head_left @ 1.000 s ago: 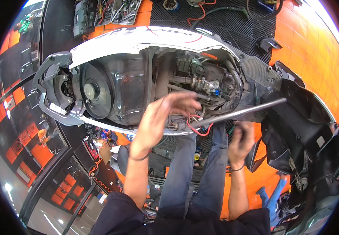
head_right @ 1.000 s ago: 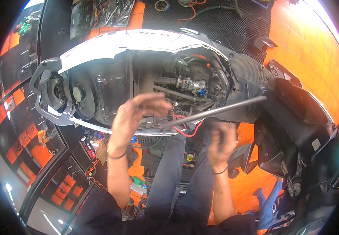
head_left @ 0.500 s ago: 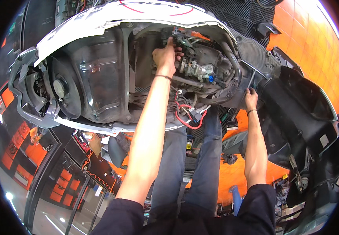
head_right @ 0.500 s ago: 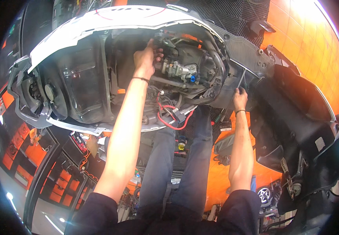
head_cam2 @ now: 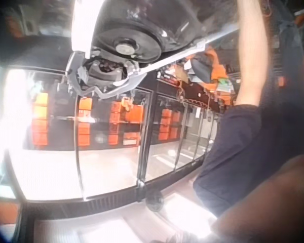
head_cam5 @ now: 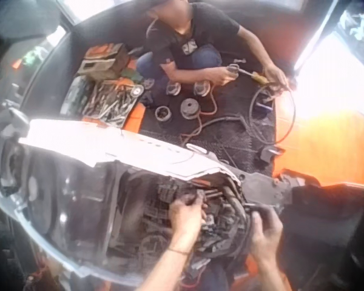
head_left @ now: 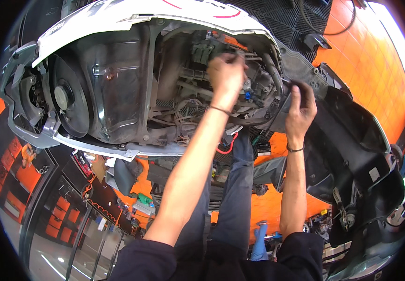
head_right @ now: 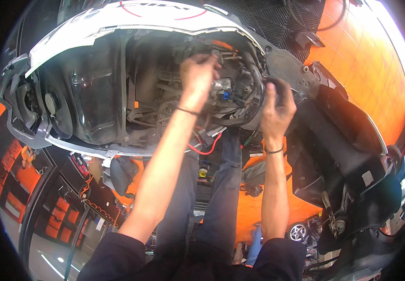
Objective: The person installs a component into a motorcycle engine bay, connects electrical wiring and hoses by hand, and then secures the parts using a T-handle socket wrench.
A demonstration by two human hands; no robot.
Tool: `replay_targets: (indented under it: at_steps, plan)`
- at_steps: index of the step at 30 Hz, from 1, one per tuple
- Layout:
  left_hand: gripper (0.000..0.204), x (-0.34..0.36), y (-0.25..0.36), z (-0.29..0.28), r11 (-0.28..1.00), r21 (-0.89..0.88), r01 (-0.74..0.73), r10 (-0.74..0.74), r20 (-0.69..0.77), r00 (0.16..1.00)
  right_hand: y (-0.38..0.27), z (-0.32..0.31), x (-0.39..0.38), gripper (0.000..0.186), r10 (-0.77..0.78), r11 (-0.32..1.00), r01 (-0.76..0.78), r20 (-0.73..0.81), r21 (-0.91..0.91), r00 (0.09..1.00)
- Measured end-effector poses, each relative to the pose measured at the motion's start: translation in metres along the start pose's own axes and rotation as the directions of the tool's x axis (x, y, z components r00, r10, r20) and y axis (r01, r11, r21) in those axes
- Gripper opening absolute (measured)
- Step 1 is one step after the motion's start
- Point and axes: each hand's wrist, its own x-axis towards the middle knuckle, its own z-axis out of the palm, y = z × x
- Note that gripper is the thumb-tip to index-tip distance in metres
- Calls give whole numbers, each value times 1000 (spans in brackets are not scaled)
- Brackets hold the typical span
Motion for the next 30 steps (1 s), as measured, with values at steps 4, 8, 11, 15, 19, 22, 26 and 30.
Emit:
replay_targets:
  at_steps: [4,8,11,15,19,22,26,30]
  plan:
    - [19,-39,-22,29,869,259,-421,474,-191,860,-47,38,51,31,-229,960,278,492,-29,840]
    - [14,-50,-40,23,835,291,-467,510,-88,856,-28,76,95,51,118,919,272,859,-284,499]
    - [13,-52,-44,19,818,326,-474,514,-41,857,-19,86,103,51,180,867,348,875,-357,449]
    - [13,-46,-40,10,830,302,-469,487,19,873,15,98,106,37,147,886,317,853,-339,501]
    - [25,-22,-21,-21,778,445,-443,391,210,896,27,107,97,25,332,864,62,658,-500,676]
    - [33,7,-20,-47,627,503,-595,482,349,804,24,120,96,27,271,864,162,710,-477,650]
    - [28,34,-23,-59,693,464,-552,412,374,831,31,141,100,23,228,782,323,726,-534,649]
    - [26,52,-27,-67,706,519,-482,334,356,873,44,151,96,23,236,691,431,744,-581,624]
